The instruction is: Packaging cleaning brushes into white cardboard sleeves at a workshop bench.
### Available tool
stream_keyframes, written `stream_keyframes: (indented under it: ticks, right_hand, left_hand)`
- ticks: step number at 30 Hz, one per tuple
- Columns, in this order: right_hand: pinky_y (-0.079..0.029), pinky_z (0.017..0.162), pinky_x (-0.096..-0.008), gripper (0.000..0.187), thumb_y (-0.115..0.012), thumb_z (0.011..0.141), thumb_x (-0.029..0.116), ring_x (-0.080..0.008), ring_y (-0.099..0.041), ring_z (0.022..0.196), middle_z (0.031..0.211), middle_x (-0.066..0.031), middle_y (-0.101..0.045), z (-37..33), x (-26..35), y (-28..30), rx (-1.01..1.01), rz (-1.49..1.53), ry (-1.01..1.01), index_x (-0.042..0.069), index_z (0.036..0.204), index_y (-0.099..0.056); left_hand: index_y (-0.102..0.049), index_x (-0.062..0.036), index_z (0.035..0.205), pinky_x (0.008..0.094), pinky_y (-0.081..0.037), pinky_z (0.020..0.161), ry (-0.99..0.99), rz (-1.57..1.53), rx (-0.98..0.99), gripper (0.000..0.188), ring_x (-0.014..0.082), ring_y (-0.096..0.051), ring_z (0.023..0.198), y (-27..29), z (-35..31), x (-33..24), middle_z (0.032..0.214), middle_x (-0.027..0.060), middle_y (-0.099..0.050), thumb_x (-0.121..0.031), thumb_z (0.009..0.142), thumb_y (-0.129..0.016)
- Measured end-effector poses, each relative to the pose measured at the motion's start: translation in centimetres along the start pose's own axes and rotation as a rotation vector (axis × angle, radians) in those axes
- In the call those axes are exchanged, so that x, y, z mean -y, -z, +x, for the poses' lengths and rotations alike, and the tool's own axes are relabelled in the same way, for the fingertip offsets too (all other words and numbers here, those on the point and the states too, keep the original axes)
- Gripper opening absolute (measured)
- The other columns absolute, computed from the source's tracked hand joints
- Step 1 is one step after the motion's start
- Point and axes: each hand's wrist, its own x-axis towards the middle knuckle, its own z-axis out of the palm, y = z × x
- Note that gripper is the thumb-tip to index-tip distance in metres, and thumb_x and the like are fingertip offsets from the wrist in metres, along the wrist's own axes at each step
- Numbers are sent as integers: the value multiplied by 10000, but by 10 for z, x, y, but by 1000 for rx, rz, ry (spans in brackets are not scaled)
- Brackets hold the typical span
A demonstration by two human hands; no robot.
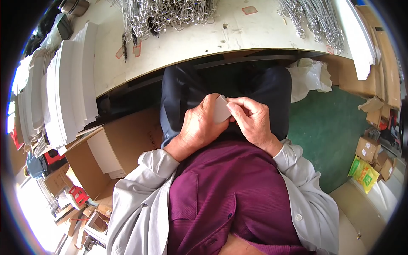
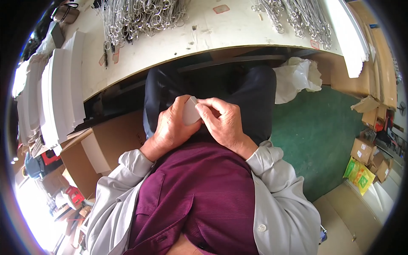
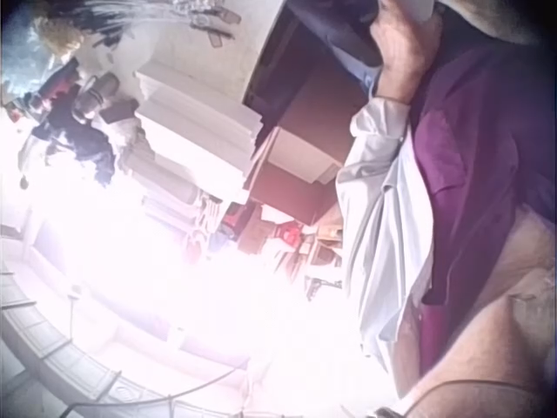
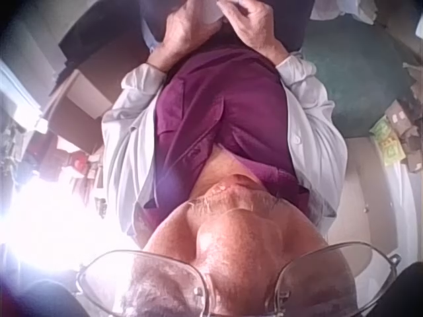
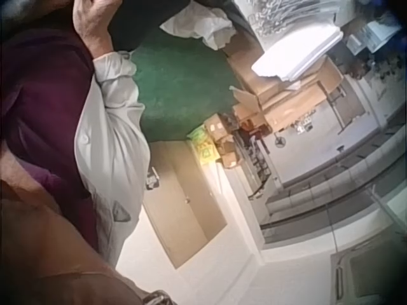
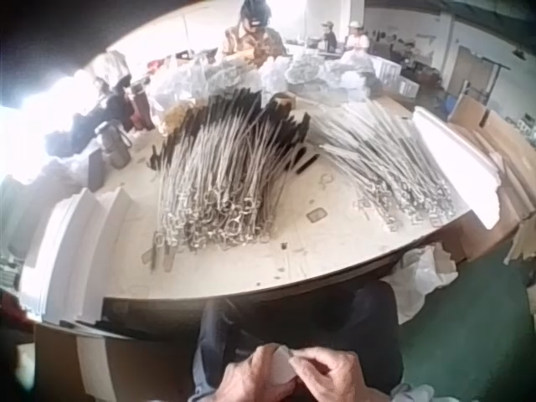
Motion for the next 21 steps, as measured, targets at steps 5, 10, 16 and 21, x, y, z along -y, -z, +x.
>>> stream_keyframes:
  ticks: [5, 10, 16, 21]
  right_hand:
    - [-569, 649, -241, 100, -732, 965, 58, -81, -699, 735, 876, -85, -767, 1, -5, -8, -64, 204, -83, -27, 1014, -714]
    - [-548, 607, -223, 88, -716, 978, 63, -57, -664, 692, 832, -46, -740, 2, -1, -1, -33, 258, -176, -21, 1004, -711]
    - [-533, 567, -222, 99, -705, 988, 78, -55, -649, 648, 814, -49, -734, 2, 0, 2, -32, 265, -217, -20, 975, -704]
    - [-530, 547, -228, 111, -706, 985, 81, -64, -646, 617, 788, -49, -729, 4, 1, 1, -52, 286, -277, -23, 948, -697]
  left_hand:
    - [-589, -32, 1161, 458, -615, 690, 8, 2, -17, 455, 378, -745, 838, 0, -3, -3, 989, 184, -729, -211, 806, -811]
    - [-600, -31, 1146, 455, -617, 686, -15, -19, -34, 438, 375, -747, 841, -4, -6, 0, 985, 179, -729, -204, 800, -805]
    - [-607, -32, 1142, 460, -616, 687, -15, -38, -61, 424, 382, -745, 847, -5, -7, 1, 978, 178, -733, -192, 799, -797]
    - [-607, -30, 1139, 462, -617, 689, -27, -31, -67, 417, 387, -743, 840, -4, -8, 1, 976, 182, -733, -180, 797, -793]
